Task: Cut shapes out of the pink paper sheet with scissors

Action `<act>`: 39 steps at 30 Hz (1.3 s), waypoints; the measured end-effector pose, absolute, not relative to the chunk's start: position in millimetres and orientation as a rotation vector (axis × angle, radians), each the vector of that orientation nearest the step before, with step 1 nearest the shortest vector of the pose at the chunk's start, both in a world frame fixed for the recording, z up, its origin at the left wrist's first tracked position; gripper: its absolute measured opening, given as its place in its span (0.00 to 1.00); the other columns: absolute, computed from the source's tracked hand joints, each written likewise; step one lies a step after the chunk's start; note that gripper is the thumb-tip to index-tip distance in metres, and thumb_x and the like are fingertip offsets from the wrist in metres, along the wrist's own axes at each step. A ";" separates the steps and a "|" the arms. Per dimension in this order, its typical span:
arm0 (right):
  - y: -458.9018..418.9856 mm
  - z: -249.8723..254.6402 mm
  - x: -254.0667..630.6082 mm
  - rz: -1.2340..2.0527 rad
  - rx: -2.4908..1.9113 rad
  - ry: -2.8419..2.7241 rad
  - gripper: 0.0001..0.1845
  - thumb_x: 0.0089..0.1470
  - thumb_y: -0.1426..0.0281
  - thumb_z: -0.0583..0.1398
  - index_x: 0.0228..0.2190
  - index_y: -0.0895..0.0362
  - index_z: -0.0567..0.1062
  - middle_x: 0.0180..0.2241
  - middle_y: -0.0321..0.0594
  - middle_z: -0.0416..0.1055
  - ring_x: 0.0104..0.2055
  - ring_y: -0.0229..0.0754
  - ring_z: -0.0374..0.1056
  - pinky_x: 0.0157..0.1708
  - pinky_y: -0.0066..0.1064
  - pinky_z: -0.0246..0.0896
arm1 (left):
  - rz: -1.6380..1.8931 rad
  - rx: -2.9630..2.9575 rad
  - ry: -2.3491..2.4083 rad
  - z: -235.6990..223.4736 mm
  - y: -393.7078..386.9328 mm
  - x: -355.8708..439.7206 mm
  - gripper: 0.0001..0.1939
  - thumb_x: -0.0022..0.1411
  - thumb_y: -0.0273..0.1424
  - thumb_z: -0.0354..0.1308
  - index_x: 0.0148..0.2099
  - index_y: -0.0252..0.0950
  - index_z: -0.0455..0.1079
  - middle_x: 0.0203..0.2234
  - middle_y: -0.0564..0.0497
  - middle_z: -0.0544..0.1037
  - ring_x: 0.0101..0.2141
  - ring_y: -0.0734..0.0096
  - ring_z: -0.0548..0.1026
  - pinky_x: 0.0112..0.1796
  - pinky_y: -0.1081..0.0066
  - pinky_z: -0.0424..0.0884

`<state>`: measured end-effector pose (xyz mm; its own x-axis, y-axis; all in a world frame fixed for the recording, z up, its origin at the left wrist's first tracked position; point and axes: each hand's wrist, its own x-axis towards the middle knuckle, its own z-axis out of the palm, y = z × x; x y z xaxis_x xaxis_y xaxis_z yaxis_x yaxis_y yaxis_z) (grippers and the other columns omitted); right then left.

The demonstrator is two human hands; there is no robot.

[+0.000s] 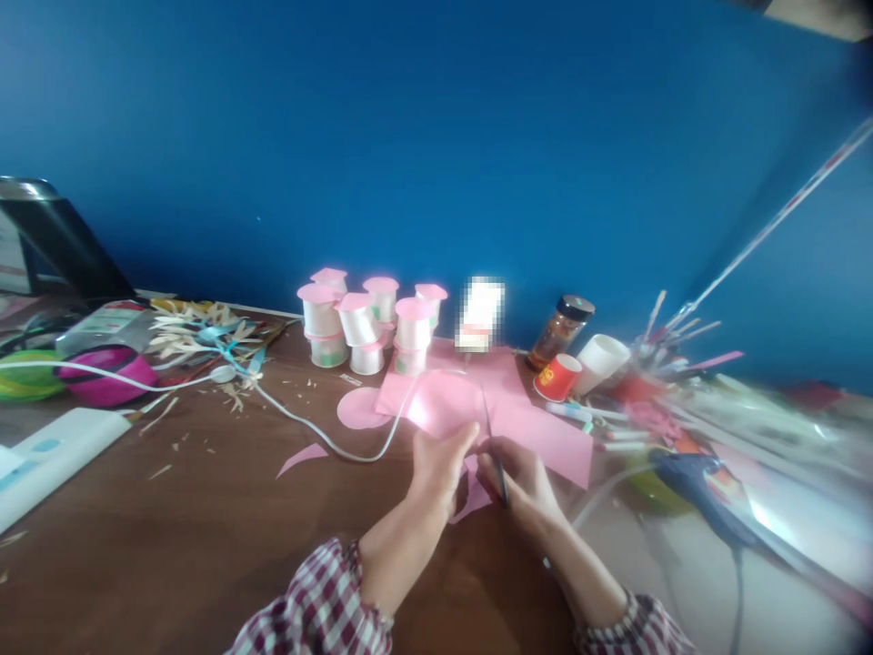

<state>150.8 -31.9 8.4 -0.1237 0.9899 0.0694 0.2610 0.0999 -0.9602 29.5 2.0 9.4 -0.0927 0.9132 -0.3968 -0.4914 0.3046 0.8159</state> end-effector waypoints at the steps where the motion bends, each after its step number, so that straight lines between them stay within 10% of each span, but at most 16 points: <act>1: -32.1 9.0 150.6 1.083 -1.286 -1.535 0.14 0.51 0.62 0.62 0.32 0.61 0.73 0.18 0.31 0.59 0.19 0.32 0.54 0.18 0.24 0.48 | 1.256 0.481 1.124 9.5 1.7 29.5 0.15 0.40 0.30 0.68 0.29 0.25 0.73 0.21 0.44 0.76 0.25 0.61 0.76 0.22 0.71 0.71; 39: -32.5 9.1 151.8 1.011 -1.347 -1.592 0.10 0.50 0.64 0.62 0.27 0.59 0.70 0.18 0.31 0.60 0.20 0.33 0.55 0.18 0.24 0.49 | 1.297 0.467 1.129 14.9 4.0 27.7 0.13 0.39 0.30 0.68 0.28 0.27 0.73 0.19 0.48 0.74 0.23 0.68 0.73 0.23 0.71 0.69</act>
